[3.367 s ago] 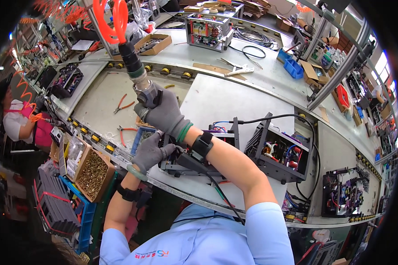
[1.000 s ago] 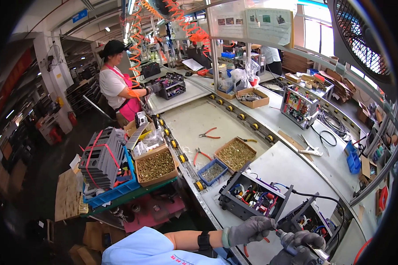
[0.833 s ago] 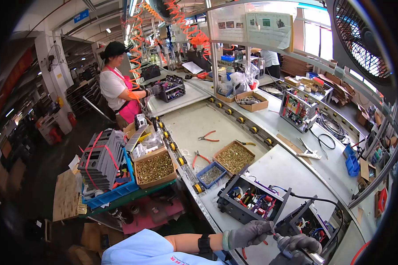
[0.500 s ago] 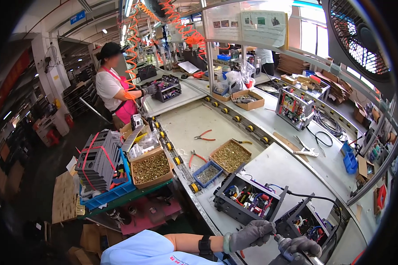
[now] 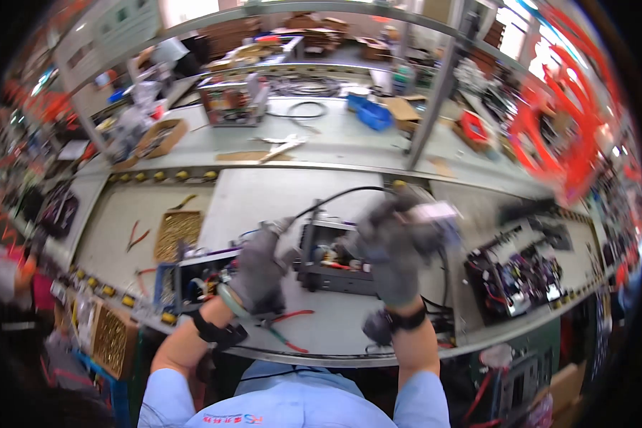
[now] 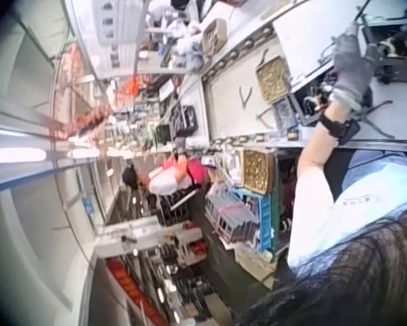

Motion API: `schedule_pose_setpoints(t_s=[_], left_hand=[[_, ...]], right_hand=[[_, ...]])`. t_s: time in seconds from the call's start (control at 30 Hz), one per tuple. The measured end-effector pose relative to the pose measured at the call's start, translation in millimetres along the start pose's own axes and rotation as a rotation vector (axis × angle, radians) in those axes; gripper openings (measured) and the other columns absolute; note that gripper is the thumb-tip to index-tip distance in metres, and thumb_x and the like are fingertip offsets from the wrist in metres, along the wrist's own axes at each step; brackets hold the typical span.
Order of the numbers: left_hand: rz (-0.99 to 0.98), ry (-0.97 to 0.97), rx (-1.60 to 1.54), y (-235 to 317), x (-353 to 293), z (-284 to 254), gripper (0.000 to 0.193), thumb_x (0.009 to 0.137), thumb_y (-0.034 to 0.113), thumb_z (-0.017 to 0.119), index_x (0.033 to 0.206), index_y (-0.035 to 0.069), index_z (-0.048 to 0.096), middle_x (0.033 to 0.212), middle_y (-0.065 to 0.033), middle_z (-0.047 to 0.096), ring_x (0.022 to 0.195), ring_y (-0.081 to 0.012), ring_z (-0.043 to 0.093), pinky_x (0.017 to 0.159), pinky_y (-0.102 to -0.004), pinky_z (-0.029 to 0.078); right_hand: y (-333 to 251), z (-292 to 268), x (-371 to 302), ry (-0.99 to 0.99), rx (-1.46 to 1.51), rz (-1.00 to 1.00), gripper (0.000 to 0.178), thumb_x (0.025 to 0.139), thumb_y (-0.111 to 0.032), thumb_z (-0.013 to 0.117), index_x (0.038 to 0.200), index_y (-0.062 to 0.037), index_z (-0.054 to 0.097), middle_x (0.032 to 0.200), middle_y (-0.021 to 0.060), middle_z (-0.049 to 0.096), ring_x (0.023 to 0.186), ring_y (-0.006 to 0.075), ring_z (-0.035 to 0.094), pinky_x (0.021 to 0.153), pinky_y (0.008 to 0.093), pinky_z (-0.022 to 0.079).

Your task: Assembling internal components and wiring of an inverter unit on an industrial assembly line.

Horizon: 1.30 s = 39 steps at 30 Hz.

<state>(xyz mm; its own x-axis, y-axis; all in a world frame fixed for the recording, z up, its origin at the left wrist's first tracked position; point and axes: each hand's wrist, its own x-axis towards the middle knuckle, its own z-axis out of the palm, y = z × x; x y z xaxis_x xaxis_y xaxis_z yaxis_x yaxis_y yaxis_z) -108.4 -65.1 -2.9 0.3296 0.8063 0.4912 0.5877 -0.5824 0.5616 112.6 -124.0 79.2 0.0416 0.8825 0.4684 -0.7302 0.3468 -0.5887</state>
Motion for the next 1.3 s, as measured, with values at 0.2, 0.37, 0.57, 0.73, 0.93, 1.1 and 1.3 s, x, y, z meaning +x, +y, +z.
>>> schedule_pose_setpoints(t_s=[0.2,0.37,0.57,0.73,0.93,1.1,1.3], left_hand=[[-0.12,-0.638,0.195,-10.0,77.3,32.2,0.064,0.085,0.051,0.068,0.137,0.015,0.056,0.121,-0.0155,0.063,0.117,-0.0342,0.057,0.104,-0.043,0.04],[-0.191,-0.619,0.151,-18.9,62.6,38.0,0.069,0.084,0.059,0.065,0.138,0.017,0.056,0.131,-0.0173,0.058,0.128,-0.0369,0.048,0.111,-0.0465,0.03],[-0.182,-0.632,0.128,-30.2,63.0,46.5,0.074,0.084,0.063,0.064,0.139,0.014,0.055,0.132,-0.0178,0.058,0.131,-0.0365,0.047,0.111,-0.0462,0.029],[-0.158,-0.577,0.11,-32.8,61.6,49.3,0.062,0.083,0.05,0.071,0.136,0.02,0.059,0.125,-0.0145,0.059,0.124,-0.0366,0.05,0.107,-0.0457,0.033],[-0.098,-0.55,0.186,-39.4,60.3,53.4,0.071,0.085,0.059,0.065,0.134,0.008,0.057,0.127,-0.0196,0.061,0.129,-0.0385,0.05,0.109,-0.0454,0.033],[-0.153,-0.6,0.14,-26.9,65.3,42.6,0.067,0.082,0.053,0.072,0.129,0.007,0.062,0.124,-0.02,0.062,0.12,-0.0383,0.057,0.104,-0.0436,0.042],[-0.164,-0.581,0.145,-23.8,63.2,42.4,0.069,0.081,0.054,0.072,0.132,0.009,0.06,0.13,-0.0209,0.059,0.124,-0.0389,0.054,0.108,-0.045,0.038]], right_hand=[[29.0,-43.1,97.8,0.142,-0.394,-0.031,0.042,0.085,-0.009,0.075,0.121,-0.0064,0.054,0.098,0.0104,0.063,0.073,0.0158,0.063,0.055,0.0277,0.052],[53.1,-49.6,96.9,0.18,-0.394,-0.007,0.035,0.082,-0.003,0.074,0.114,-0.0032,0.059,0.09,0.0098,0.067,0.07,0.0145,0.065,0.055,0.0269,0.052],[76.9,-62.2,104.0,0.175,-0.388,-0.034,0.026,0.081,-0.001,0.075,0.105,-0.001,0.064,0.083,0.0026,0.068,0.069,0.0101,0.063,0.061,0.0251,0.052],[85.1,-63.1,105.4,0.163,-0.393,0.019,0.026,0.081,-0.002,0.075,0.104,-0.0016,0.064,0.084,0.0021,0.068,0.07,0.0086,0.062,0.062,0.0251,0.052],[101.3,-61.6,113.9,0.047,-0.62,0.002,0.028,0.082,-0.006,0.076,0.107,-0.0018,0.064,0.086,0.0029,0.068,0.072,0.0097,0.063,0.063,0.0252,0.053],[111.1,-60.3,120.6,0.069,-0.799,-0.018,0.026,0.081,-0.008,0.077,0.104,-0.0019,0.064,0.083,0.002,0.067,0.069,0.0087,0.062,0.062,0.025,0.053],[109.5,-54.2,116.3,0.107,-0.852,0.001,0.023,0.08,-0.012,0.076,0.097,-0.003,0.063,0.078,0.0004,0.065,0.068,0.0077,0.06,0.061,0.0254,0.051]])
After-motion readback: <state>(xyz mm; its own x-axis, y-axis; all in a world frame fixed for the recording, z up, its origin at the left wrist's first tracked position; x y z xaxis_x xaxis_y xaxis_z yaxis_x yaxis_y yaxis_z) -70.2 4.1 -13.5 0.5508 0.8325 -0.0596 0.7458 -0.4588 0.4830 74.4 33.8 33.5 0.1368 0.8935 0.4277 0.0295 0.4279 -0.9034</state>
